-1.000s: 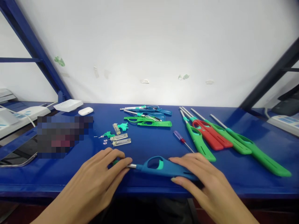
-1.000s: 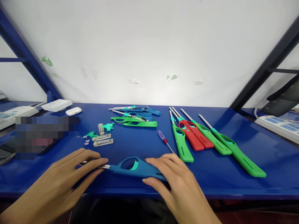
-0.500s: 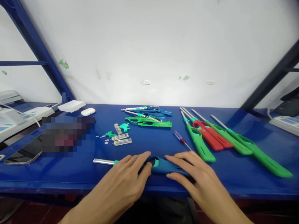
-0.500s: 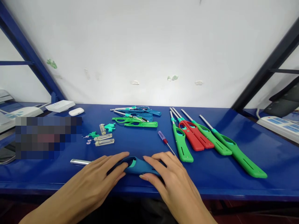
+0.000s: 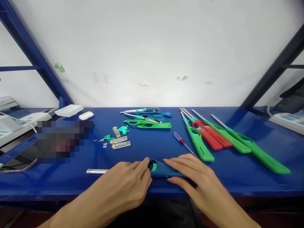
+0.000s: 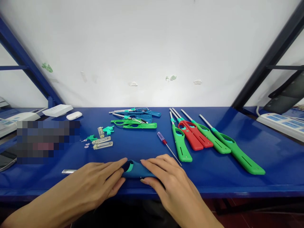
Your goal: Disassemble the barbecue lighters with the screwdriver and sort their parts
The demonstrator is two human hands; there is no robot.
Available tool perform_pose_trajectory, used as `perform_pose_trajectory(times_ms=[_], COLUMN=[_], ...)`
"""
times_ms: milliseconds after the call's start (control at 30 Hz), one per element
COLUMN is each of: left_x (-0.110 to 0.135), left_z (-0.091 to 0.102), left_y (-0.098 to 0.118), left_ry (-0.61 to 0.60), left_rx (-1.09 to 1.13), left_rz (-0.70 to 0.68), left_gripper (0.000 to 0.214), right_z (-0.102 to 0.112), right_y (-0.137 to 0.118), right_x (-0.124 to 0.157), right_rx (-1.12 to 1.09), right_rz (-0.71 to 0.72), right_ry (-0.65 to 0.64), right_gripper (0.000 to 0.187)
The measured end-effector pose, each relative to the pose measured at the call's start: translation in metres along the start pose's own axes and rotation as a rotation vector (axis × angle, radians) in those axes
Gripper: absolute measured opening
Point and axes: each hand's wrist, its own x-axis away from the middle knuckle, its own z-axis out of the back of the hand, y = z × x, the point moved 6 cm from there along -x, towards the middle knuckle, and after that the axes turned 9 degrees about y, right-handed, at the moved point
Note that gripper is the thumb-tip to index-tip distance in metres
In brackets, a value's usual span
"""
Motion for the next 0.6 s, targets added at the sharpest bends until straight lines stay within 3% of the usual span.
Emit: perform_pose_trajectory(times_ms=[167, 367, 600], left_x=[0.000, 0.011, 0.017], left_z=[-0.012, -0.031, -0.031], left_y=[0.000, 0.001, -0.002], left_ry=[0.007, -0.143, -0.234], left_rx=[0.028, 0.040, 0.043], left_rz=[0.017, 0.080, 0.069], left_gripper=[0.014, 0.027, 0.036], right_z=[0.001, 0.000, 0.001], right_y=[-0.002, -0.001, -0.003], right_x=[-0.001, 0.001, -0.002], right_rx=[-0.004, 0.008, 0.011], right_rz=[0.009, -0.013, -0.006], right_ry=[0.043, 0.039, 0.030], right_gripper=[0.041, 0.042, 0.039])
